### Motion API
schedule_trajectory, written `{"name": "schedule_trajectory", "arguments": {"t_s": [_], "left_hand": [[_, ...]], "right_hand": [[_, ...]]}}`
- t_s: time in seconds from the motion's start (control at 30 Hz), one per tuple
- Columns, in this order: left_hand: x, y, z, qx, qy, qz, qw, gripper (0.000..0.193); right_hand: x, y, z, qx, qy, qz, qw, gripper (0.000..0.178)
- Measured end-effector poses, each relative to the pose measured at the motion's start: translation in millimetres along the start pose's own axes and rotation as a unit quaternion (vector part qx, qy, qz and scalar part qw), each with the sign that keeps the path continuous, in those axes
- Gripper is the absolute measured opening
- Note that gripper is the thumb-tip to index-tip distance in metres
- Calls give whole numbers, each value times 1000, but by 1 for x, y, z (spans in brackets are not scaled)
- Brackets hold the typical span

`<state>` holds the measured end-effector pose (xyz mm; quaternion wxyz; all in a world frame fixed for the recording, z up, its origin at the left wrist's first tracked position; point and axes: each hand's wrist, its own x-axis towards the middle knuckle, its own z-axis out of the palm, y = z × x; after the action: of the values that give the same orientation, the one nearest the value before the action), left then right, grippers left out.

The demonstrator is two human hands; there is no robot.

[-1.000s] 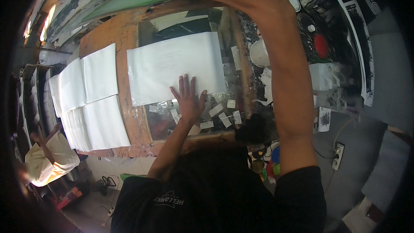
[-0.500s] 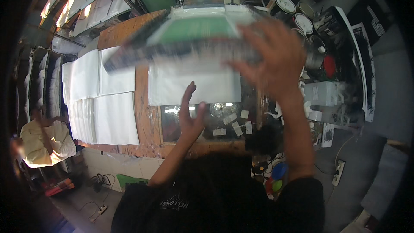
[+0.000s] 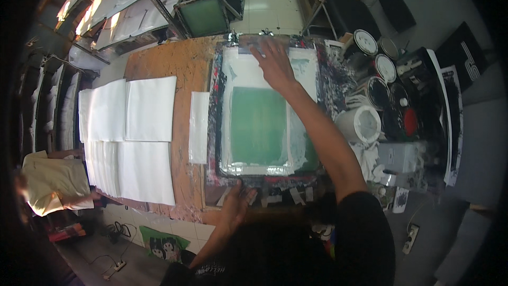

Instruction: The person performs screen printing by placing white fabric under a screen, applying green ink with a squeegee, and peeling the printed fabric away. The process is repeated multiple times with fresh fabric pieces.

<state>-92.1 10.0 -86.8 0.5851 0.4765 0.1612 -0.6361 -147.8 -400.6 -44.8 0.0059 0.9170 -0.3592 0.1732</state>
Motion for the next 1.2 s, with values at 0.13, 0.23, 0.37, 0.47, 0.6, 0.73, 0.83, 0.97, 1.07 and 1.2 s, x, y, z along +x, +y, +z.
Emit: {"name": "schedule_trajectory", "arguments": {"t_s": [0.13, 0.23, 0.37, 0.47, 0.6, 0.73, 0.83, 0.97, 1.07, 1.2], "left_hand": [[1, -11, -5, 17, 57, 47, 997, 45], [1, -11, -15, -32, 63, 12, 997, 40], [6, -6, -10, -34, 45, 8, 998, 39], [35, -35, -38, -35, 114, 78, 990, 27], [0, 10, -7, -34, 58, -38, 997, 35], [-2, 6, -7, 9, 49, 17, 999, 39], [2, 2, -10, 2, 52, 28, 998, 45], [-13, 12, 12, 13, 68, 2, 998, 54], [-16, 11, 10, 31, 15, 10, 999, 52], [-11, 5, 4, -2, 18, 0, 1000, 47]], "right_hand": [[69, 35, 35, -172, -75, 22, 982, 53], [80, 50, 44, -143, -120, 38, 982, 52], [36, 52, 57, -79, 9, 20, 997, 42], [15, 32, 55, 85, -53, 54, 993, 40], [13, 44, 63, 102, 26, 23, 994, 38], [28, 38, 73, 78, 25, 46, 996, 33], [15, 4, 53, 85, -60, 61, 993, 32], [-25, -13, 19, 125, -91, 55, 986, 38], [-30, -5, -10, 214, -65, 109, 969, 43], [-29, -24, -68, 222, -118, 149, 956, 42]]}}
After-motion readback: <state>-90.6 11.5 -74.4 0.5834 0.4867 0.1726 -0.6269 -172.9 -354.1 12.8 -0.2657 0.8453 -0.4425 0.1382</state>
